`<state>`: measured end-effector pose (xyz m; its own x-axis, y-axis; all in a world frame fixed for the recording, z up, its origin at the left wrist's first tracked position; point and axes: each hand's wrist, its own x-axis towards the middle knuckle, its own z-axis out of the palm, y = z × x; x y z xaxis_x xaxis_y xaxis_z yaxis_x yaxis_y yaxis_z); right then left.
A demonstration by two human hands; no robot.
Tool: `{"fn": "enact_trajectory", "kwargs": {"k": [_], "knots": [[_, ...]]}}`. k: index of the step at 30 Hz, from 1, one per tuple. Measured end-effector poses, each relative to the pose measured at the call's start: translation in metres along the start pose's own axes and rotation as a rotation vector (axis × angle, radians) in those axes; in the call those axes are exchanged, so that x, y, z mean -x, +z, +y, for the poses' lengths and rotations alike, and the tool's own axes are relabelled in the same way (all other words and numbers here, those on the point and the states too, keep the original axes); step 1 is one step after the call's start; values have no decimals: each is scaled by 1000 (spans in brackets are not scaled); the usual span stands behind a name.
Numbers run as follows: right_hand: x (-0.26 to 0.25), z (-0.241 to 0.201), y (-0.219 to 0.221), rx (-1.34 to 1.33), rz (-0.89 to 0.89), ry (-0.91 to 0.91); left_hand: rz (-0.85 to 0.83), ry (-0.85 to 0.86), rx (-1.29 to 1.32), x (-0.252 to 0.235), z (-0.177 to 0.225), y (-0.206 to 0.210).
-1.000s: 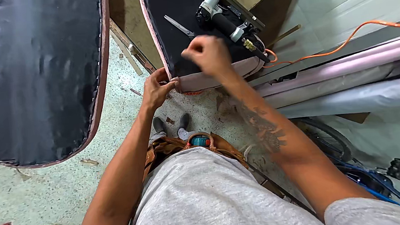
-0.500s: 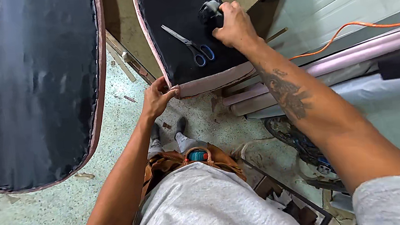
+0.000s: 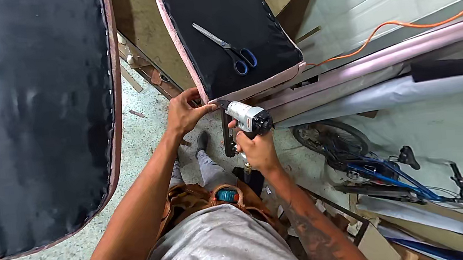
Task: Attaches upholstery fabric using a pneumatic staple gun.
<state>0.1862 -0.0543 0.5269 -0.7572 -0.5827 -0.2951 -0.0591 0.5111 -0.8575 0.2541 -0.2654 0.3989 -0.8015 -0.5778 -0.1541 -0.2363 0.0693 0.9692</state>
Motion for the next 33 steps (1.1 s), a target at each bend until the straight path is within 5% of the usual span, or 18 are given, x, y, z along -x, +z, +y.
{"fn": "enact_trajectory", "kwargs": {"k": [33], "knots": [[-13, 5, 28, 121, 74, 68, -53, 74, 145, -10, -8, -4]]}}
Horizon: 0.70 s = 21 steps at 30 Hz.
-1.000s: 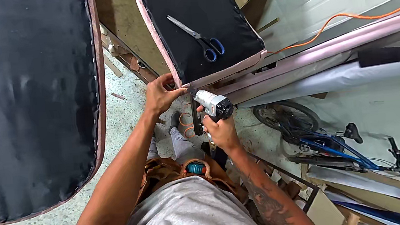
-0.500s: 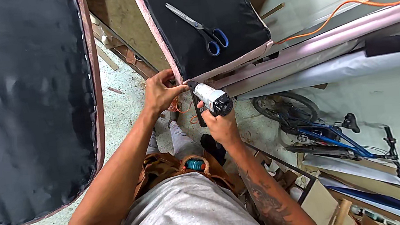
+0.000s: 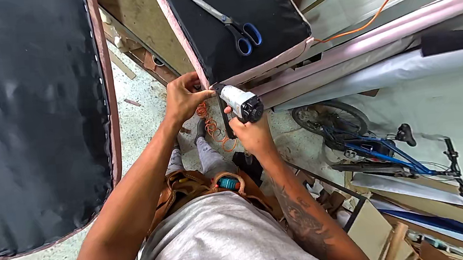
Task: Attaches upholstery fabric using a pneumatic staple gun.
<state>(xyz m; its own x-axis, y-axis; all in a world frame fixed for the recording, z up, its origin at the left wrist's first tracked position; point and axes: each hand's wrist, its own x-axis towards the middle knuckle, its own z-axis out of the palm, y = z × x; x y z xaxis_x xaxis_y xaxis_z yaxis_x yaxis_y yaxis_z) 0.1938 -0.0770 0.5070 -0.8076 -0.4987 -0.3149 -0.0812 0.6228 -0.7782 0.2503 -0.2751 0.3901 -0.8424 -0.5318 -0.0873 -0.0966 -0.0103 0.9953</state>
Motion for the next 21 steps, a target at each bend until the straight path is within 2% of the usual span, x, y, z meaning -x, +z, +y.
{"fn": "enact_trajectory", "kwargs": {"k": [4, 8, 11, 21], "knots": [[8, 2, -14, -128, -164, 28, 24, -25, 29, 6, -5, 4], [20, -37, -21, -40, -113, 104, 13, -52, 4, 5, -5, 5], [3, -1, -15, -49, -108, -84, 8, -43, -5, 4, -6, 2], [-4, -13, -8, 87, -112, -92, -66, -21, 113, 5, -10, 4]]}}
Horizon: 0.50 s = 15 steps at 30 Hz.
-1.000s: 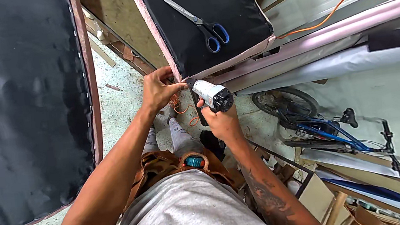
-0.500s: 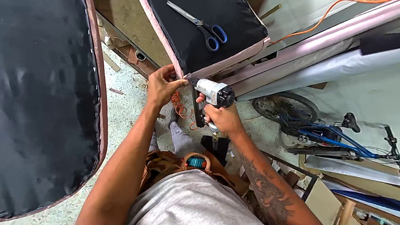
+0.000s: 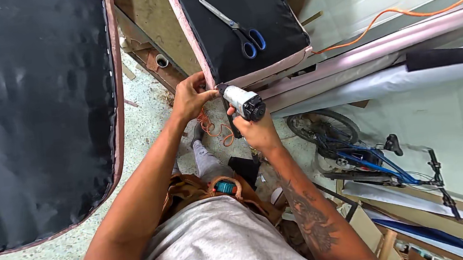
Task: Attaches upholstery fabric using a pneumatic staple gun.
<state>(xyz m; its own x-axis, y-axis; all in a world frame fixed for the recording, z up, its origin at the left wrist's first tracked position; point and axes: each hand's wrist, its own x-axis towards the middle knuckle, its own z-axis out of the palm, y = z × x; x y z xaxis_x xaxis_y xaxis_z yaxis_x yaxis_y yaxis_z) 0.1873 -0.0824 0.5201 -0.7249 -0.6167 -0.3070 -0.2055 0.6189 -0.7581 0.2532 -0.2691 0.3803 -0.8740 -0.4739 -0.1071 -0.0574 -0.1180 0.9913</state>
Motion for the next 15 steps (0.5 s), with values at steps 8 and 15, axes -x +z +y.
{"fn": "enact_trajectory", "kwargs": {"k": [8, 15], "knots": [[-2, -1, -2, -31, -39, 26, -32, -33, -45, 0, 6, -3], [2, -14, 11, 144, 58, 85, -16, -37, -94, 2, 6, -4]]}}
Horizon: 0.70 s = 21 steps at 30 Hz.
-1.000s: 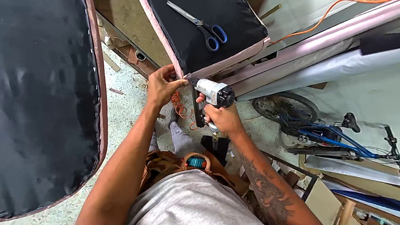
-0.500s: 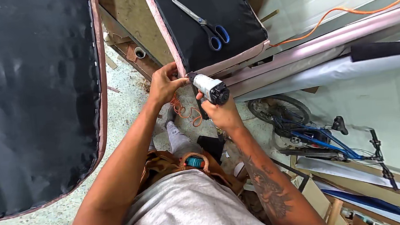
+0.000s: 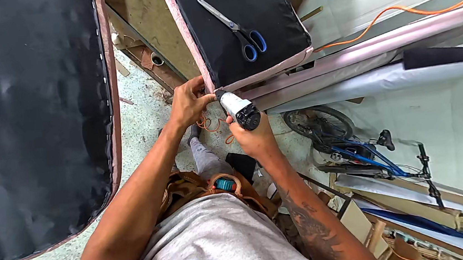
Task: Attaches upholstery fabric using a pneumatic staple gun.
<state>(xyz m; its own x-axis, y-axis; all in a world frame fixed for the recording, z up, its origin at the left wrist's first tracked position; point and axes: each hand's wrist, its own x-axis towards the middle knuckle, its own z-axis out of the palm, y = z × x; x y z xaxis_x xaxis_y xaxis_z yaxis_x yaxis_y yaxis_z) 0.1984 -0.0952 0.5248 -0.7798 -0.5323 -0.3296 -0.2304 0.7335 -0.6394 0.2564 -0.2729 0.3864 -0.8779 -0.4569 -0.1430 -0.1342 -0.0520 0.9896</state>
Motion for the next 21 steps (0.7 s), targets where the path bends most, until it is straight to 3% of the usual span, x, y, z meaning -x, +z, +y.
{"fn": "enact_trajectory", "kwargs": {"k": [8, 12, 18, 21], "knots": [[0, -7, 8, -2, 53, 99, 56, 57, -72, 1, -5, 3], [-4, -9, 5, -23, -10, 132, 51, 53, -38, 1, -1, 2], [5, 15, -10, -378, 13, 5, 65, 7, 66, 5, -1, 6], [12, 29, -12, -402, 44, -26, 50, 34, 80, 4, -4, 6]]}}
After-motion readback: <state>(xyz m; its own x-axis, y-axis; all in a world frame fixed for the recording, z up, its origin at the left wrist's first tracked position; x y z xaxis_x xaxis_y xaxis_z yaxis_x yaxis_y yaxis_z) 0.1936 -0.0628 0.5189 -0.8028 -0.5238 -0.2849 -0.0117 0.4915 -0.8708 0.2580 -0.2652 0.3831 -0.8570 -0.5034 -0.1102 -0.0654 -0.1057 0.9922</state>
